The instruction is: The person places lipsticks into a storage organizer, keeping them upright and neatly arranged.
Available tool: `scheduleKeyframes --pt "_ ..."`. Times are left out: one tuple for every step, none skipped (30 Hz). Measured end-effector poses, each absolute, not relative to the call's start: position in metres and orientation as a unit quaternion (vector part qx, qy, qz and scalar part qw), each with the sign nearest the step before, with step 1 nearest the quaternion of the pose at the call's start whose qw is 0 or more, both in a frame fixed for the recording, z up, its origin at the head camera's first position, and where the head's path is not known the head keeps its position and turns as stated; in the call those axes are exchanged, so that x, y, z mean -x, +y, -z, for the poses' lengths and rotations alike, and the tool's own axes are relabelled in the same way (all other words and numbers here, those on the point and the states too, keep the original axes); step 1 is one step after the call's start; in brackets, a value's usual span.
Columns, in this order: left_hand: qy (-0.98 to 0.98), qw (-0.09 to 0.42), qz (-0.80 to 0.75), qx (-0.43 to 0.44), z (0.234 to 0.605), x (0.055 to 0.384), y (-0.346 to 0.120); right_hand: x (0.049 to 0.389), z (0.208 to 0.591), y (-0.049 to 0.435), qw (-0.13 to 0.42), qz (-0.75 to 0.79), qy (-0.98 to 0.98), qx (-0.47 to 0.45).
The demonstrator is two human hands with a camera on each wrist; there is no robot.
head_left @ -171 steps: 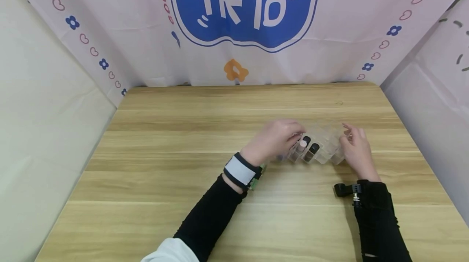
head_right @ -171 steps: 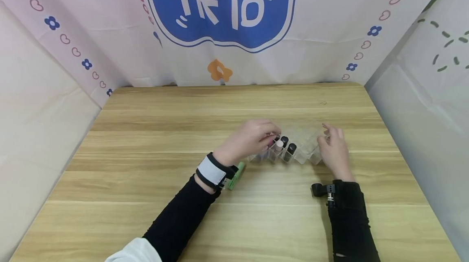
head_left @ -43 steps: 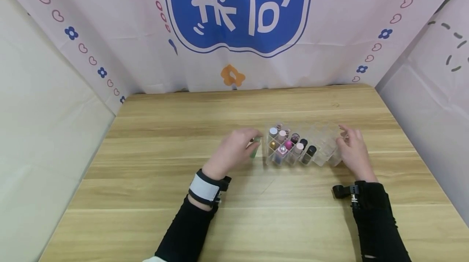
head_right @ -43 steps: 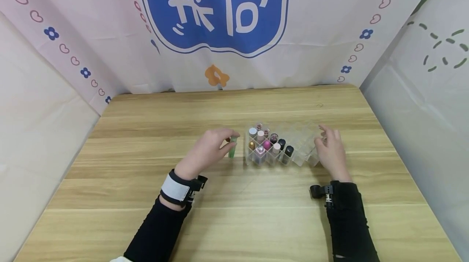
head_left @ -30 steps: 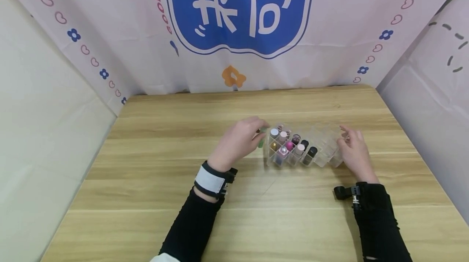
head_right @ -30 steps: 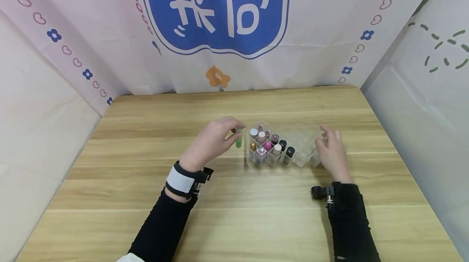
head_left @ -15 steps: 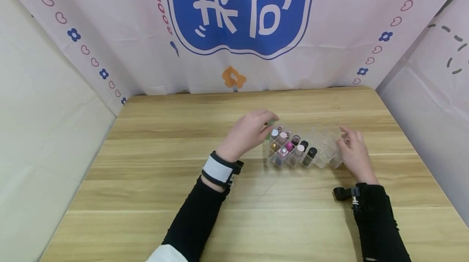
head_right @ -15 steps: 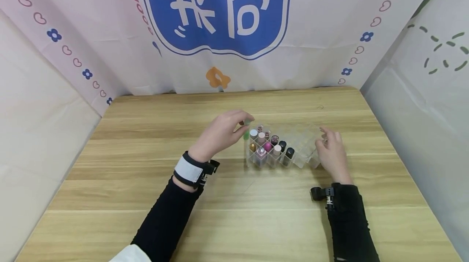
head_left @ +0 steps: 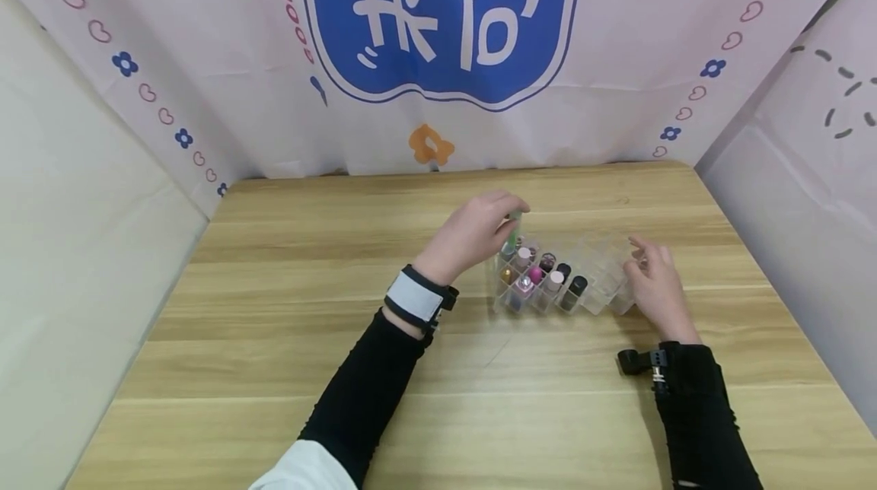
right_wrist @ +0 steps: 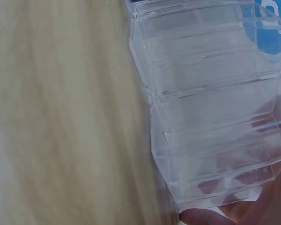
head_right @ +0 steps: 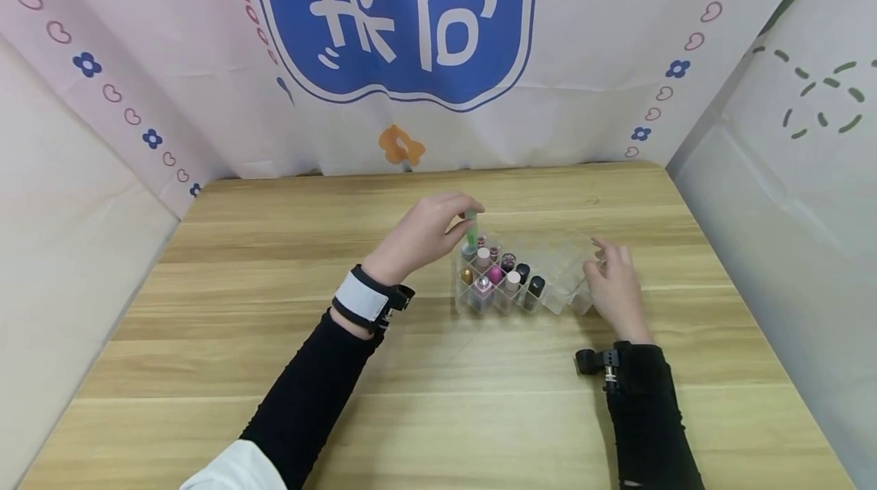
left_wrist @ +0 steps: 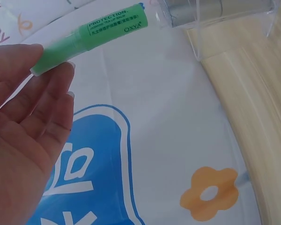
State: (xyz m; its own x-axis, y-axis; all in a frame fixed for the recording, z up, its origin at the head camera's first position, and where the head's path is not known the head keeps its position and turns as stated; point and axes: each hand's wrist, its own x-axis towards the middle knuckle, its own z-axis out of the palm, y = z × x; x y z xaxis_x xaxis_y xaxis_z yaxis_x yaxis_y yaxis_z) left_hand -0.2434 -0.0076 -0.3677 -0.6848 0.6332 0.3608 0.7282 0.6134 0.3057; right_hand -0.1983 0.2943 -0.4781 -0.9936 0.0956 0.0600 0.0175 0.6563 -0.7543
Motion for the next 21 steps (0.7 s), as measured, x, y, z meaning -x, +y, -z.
scheduleKeyframes --pt "-0.89 0.108 0.22 0.385 0.368 0.245 -0.006 0.199 0.478 0.294 0.047 -0.413 -0.909 0.03" --pt "-0.888 0.108 0.221 0.389 0.368 0.246 -0.005 0.199 0.478 0.295 0.048 -0.413 -0.909 0.03" --pt "-0.886 0.107 0.222 0.392 0.367 0.247 -0.004 0.199 0.479 0.295 0.048 -0.413 -0.909 0.03" --pt "-0.885 0.107 0.223 0.395 0.368 0.249 -0.002 0.2 0.479 0.295 0.049 -0.412 -0.91 0.031" --pt "-0.885 0.105 0.223 0.396 0.368 0.25 0.0 0.2 0.479 0.295 0.048 -0.412 -0.91 0.031" --pt "-0.884 0.104 0.224 0.397 0.368 0.252 0.001 0.2 0.479 0.295 0.048 -0.412 -0.909 0.031" --pt "-0.884 0.101 0.225 0.398 0.368 0.253 0.003 0.2 0.479 0.296 0.049 -0.412 -0.91 0.03" --pt "-0.884 0.101 0.224 0.399 0.367 0.254 0.004 0.2 0.479 0.296 0.049 -0.411 -0.91 0.03" --pt "-0.884 0.099 0.224 0.399 0.367 0.255 0.006 0.201 0.479 0.296 0.049 -0.411 -0.91 0.03" --pt "-0.883 0.098 0.224 0.4 0.367 0.256 0.008 0.201 0.479 0.296 0.05 -0.411 -0.91 0.029" --pt "-0.883 0.098 0.224 0.401 0.367 0.258 0.009 0.201 0.479 0.296 0.05 -0.411 -0.91 0.029" --pt "-0.882 0.098 0.224 0.402 0.367 0.258 0.011 0.201 0.479 0.296 0.051 -0.411 -0.91 0.029" --pt "-0.881 0.099 0.225 0.404 0.367 0.259 0.012 0.201 0.479 0.296 0.051 -0.411 -0.91 0.029" --pt "-0.881 0.1 0.224 0.404 0.367 0.26 0.014 0.202 0.479 0.296 0.051 -0.411 -0.91 0.03" --pt "-0.881 0.101 0.223 0.405 0.367 0.261 0.015 0.202 0.479 0.296 0.051 -0.411 -0.91 0.031" --pt "-0.88 0.103 0.221 0.407 0.368 0.261 0.016 0.202 0.479 0.296 0.051 -0.412 -0.909 0.031" --pt "-0.88 0.103 0.22 0.408 0.367 0.262 0.017 0.202 0.479 0.296 0.05 -0.412 -0.909 0.031" --pt "-0.88 0.103 0.221 0.409 0.367 0.262 0.018 0.202 0.479 0.296 0.05 -0.412 -0.909 0.031" --pt "-0.879 0.103 0.22 0.41 0.367 0.262 0.02 0.202 0.479 0.297 0.05 -0.413 -0.909 0.031" --pt "-0.879 0.102 0.219 0.41 0.367 0.262 0.021 0.201 0.479 0.297 0.049 -0.413 -0.909 0.03" --pt "-0.879 0.101 0.22 0.411 0.367 0.263 0.022 0.201 0.479 0.297 0.049 -0.414 -0.909 0.03"
